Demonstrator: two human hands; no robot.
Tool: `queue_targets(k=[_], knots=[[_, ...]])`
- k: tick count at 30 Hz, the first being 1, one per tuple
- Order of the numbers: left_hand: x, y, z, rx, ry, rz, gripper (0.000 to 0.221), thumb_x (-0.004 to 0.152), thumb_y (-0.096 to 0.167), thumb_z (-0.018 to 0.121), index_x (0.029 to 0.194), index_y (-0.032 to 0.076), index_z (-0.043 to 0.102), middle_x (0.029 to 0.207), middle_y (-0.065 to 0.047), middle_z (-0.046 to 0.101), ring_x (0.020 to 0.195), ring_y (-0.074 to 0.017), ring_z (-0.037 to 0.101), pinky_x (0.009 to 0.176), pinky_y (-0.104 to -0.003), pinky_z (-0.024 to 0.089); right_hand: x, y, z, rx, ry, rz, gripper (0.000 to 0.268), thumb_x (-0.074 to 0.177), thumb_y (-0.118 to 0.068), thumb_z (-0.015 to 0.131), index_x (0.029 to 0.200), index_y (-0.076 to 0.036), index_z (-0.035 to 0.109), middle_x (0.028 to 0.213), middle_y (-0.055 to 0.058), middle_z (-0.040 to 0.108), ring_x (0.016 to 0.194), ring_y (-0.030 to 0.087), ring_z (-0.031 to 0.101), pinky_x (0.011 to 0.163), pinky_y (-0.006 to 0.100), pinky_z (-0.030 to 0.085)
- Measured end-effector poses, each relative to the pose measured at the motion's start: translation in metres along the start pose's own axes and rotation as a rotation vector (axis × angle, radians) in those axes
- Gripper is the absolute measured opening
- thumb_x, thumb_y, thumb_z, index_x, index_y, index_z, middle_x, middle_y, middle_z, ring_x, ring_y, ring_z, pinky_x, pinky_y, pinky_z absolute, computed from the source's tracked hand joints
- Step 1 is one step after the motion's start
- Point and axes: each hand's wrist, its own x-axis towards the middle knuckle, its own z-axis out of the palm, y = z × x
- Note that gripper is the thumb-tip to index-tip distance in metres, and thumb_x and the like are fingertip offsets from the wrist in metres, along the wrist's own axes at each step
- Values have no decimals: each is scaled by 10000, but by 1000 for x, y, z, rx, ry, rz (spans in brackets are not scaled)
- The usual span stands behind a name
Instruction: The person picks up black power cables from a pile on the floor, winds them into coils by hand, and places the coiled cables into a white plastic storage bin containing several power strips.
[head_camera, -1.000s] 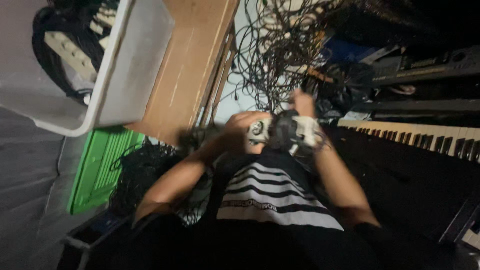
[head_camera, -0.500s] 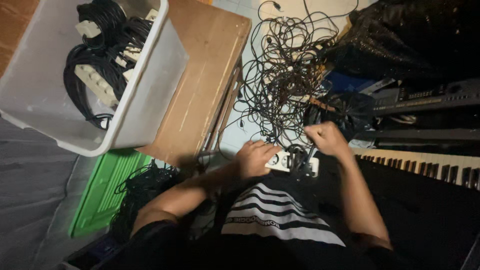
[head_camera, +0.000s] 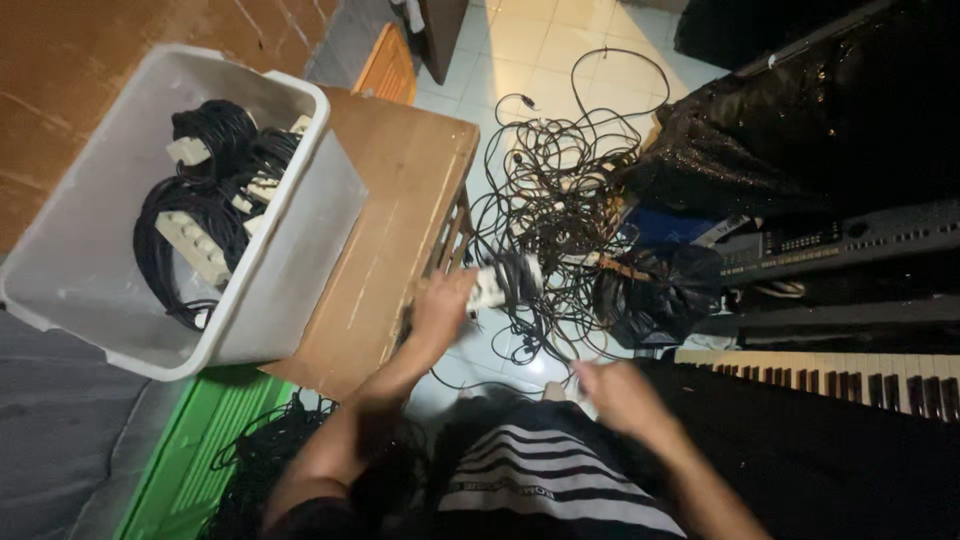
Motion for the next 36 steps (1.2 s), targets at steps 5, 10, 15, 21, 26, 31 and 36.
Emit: queue_targets(k=[5,10,15,21,26,31,36], knots=[[-26,51,-12,-545,-416,454,259,753,184,751,1009,154,732,904,-54,741,828,-287,695,695,-431,527,66,26,-76,-194,456,-652,487,992,-436,526,708,-95,728,556,128,604,489,295,577,503,424,477],[-6,83,-45,-531,131,319,497,742,308,865,1144,88,673,1047,-66,726,941,-271,689,812,-422,495,159,46,20,493,242,-374,629,1085,-469,387,764,-25,695,657,156,641,622,309,617,656,416,524],[14,23,-43,-112,311,-53,525,690,180,840,1177,92,666,1094,-75,729,999,-287,680,868,-428,510,107,35,138,573,-199,-359,775,1179,-503,249,820,46,661,758,185,679,754,323,657,809,407,571],[-39,1,-26,127,-290,-46,133,832,170,746,950,145,691,893,-73,678,871,-281,668,727,-466,514,92,33,-5,22,95,-430,516,1001,-469,512,772,-72,748,706,183,697,624,300,653,616,463,501],[-69,81,-45,-205,-71,322,194,837,191,701,1004,92,705,890,-67,696,868,-270,669,681,-449,455,184,-5,-22,84,3,-706,681,1117,-469,521,712,77,558,576,188,438,567,277,450,548,462,427],[-61,70,-76,27,214,-79,315,821,166,685,1120,68,690,981,-59,690,915,-267,653,802,-437,452,156,-3,119,1156,-380,-287,342,1000,-348,486,814,-111,648,647,31,600,558,175,527,534,338,413],[-98,18,-73,354,148,-413,388,709,126,689,1091,73,645,988,-80,675,951,-300,636,802,-463,477,89,-6,93,516,-503,-379,635,1082,-467,348,607,-105,566,483,23,503,419,159,452,463,338,398]])
